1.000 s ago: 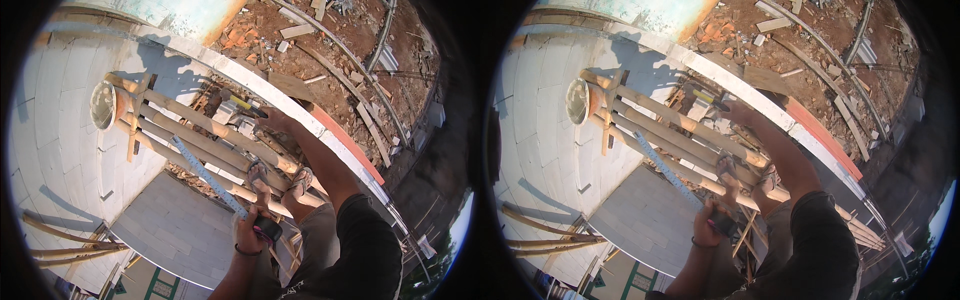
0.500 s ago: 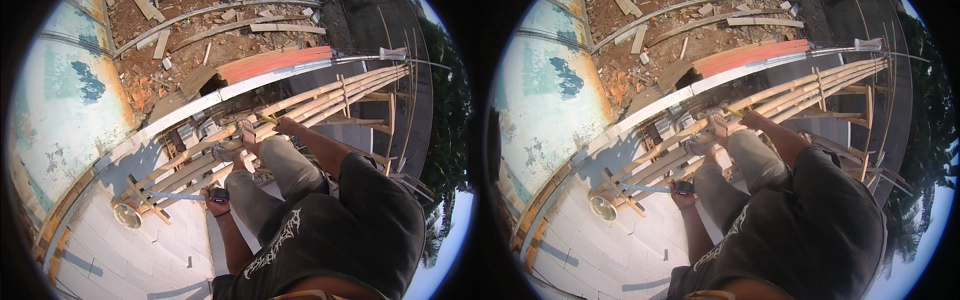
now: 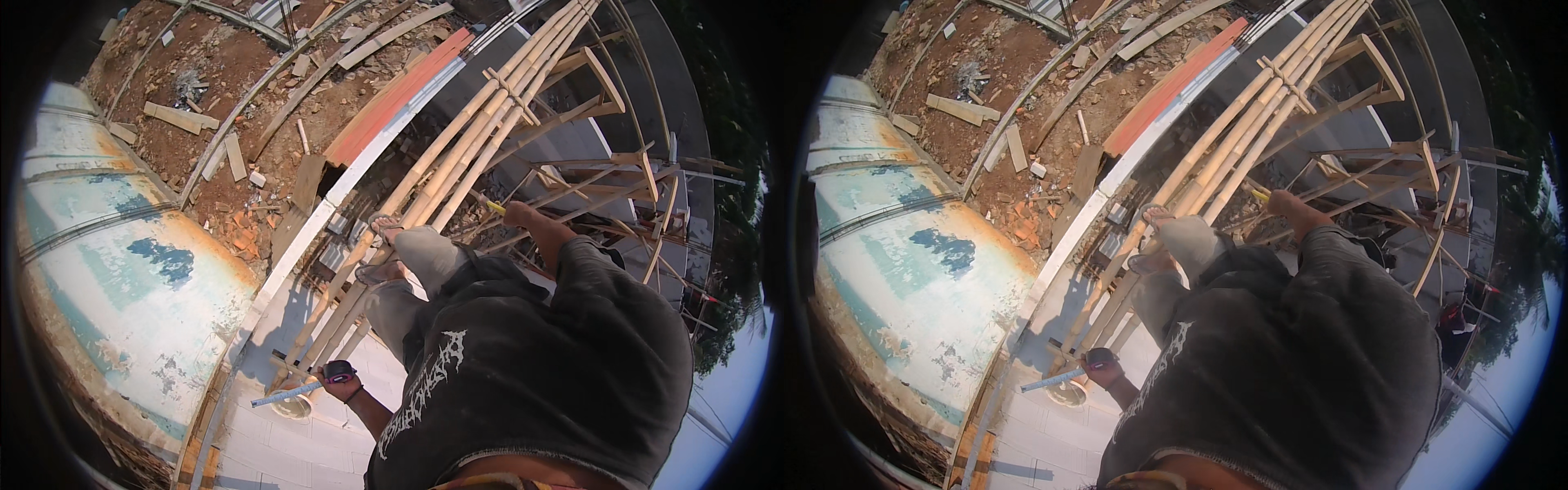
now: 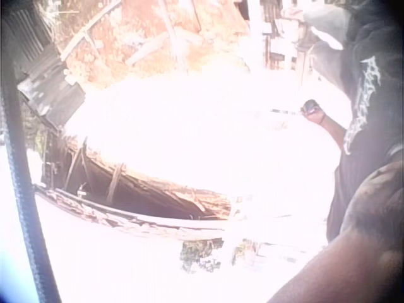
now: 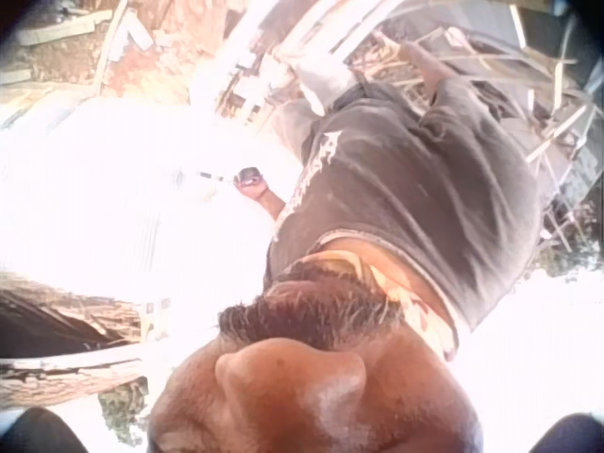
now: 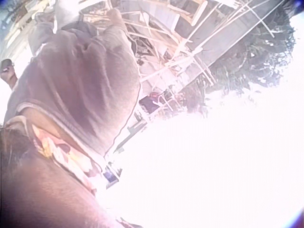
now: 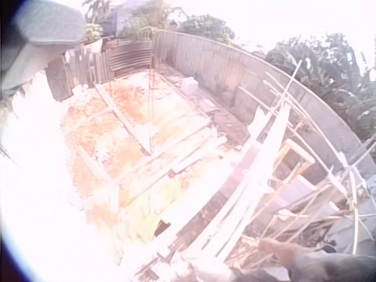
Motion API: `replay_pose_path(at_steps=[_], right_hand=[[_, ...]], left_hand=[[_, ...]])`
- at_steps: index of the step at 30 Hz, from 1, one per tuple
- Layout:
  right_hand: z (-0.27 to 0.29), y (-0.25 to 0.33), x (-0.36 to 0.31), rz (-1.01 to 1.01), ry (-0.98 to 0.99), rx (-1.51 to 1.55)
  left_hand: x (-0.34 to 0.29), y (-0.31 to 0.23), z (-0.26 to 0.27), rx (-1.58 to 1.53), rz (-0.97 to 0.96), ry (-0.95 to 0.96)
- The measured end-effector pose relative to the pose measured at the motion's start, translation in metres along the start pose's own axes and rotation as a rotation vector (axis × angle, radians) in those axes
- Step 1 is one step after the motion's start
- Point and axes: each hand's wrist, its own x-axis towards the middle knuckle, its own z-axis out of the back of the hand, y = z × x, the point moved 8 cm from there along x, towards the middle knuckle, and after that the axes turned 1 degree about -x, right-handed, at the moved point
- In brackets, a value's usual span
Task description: The person measures a metal roof frame and building structure using a tape measure, marking the frame with a pencil and then walking across a bamboo scaffold while holding the tape measure.
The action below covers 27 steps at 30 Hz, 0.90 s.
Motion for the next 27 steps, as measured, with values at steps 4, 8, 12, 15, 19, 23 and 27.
replay_pose_path(at_steps=[4,8,12,15,19,23,27], right_hand=[[0.011,0.008,-0.039,-0.084,0.050,0.152],[-0.048,-0.028,-0.019,-0.112,0.154,0.065],[-0.060,-0.029,-0.041,-0.216,0.099,0.359],[-0.067,-0.026,-0.064,-0.169,0.041,0.395],[-0.102,-0.045,-0.084,-0.268,0.098,0.547],[-0.132,-0.055,-0.102,-0.252,0.065,0.692],[-0.158,-0.056,-0.130,-0.300,0.070,0.871]], left_hand=[[-0.005,-0.008,-0.034,0.017,-0.007,0.103],[0.004,-0.005,-0.070,0.319,-0.046,0.140],[0.035,-0.001,-0.071,0.379,0.100,0.278],[0.042,-0.003,-0.092,0.377,0.144,0.292],[0.076,-0.014,-0.093,0.514,-0.016,0.390],[0.088,-0.012,-0.113,0.542,0.177,0.336],[0.070,-0.024,-0.145,0.815,0.055,0.292]])
